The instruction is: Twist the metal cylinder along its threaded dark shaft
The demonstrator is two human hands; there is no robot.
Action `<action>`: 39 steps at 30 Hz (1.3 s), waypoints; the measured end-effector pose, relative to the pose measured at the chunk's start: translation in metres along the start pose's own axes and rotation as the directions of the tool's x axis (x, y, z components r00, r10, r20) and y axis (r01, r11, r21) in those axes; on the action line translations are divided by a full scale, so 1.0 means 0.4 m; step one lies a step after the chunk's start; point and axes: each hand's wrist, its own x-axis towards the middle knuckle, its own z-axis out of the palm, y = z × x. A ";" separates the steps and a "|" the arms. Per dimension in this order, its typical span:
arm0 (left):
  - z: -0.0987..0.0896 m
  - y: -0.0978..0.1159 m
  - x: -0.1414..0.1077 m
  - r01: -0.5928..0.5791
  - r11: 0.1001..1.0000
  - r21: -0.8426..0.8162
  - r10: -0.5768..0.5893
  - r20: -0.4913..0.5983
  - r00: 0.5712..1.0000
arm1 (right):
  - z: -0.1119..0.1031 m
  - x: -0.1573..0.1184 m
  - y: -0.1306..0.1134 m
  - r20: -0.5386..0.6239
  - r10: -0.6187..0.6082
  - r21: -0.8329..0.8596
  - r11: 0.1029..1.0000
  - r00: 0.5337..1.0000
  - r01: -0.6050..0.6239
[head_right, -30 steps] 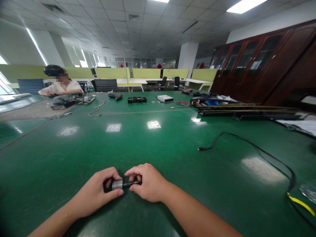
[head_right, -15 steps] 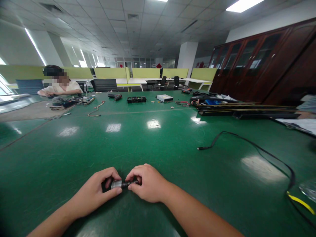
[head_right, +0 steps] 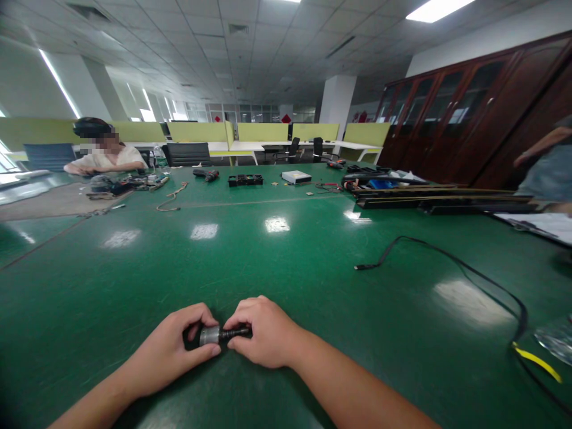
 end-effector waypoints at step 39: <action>-0.005 0.011 0.000 -0.001 1.000 -0.018 0.001 -0.013 1.000 | -0.006 -0.002 0.013 -0.077 -0.050 -0.046 0.998 0.996 0.046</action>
